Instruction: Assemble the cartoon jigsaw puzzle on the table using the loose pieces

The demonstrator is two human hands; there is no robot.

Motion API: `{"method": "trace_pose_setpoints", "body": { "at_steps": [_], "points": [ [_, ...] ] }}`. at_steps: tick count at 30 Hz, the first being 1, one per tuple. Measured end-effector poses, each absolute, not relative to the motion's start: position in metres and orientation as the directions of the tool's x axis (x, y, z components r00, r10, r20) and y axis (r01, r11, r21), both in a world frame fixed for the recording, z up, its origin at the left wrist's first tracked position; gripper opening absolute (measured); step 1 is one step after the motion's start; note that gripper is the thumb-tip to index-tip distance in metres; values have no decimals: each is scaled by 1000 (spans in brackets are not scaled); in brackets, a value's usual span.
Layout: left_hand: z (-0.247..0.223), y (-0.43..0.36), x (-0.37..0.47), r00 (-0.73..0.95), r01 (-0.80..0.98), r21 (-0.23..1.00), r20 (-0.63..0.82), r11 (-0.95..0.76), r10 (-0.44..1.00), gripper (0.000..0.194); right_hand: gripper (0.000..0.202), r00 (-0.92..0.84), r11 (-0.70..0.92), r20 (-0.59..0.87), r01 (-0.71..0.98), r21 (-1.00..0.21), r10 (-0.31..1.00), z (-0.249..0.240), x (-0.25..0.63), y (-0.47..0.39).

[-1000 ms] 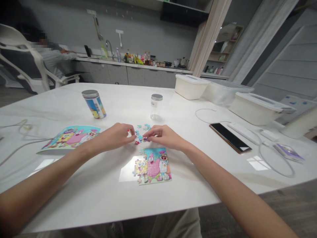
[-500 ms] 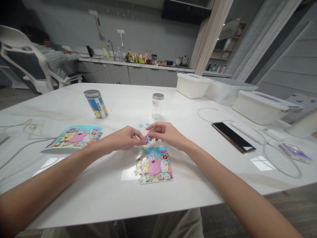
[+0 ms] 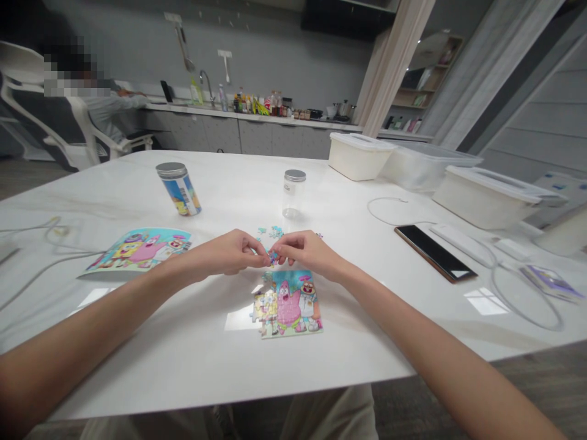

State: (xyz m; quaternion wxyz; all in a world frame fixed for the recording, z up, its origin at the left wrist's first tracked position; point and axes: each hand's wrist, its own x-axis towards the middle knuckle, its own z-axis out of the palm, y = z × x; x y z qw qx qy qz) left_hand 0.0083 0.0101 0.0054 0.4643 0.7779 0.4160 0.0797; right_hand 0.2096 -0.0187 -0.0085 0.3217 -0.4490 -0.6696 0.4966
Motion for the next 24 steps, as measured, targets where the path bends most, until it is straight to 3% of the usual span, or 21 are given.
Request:
{"method": "trace_pose_setpoints", "body": {
  "at_steps": [5, 8, 14, 24],
  "points": [
    [8, 12, 5, 646, 588, 772, -266, -244, 715, 26, 11, -384, 49, -70, 291, -955, 921, -8, 206, -22],
    [15, 13, 0, 705, 581, 723, -216, -375, 676, 26, 10, -399, 56, -76, 310, -949, 914, -10, 206, -22],
    [25, 10, -9, 910, 411, 596, -226, -690, 347, 22, 9, -482, 177, -23, 366, -914, 876, -16, 206, -20],
    [13, 8, -6, 953, 299, 602, -222, -740, 205, 28, 12, -533, 248, -39, 455, -855, 845, -13, 202, -27]
  ]
}}
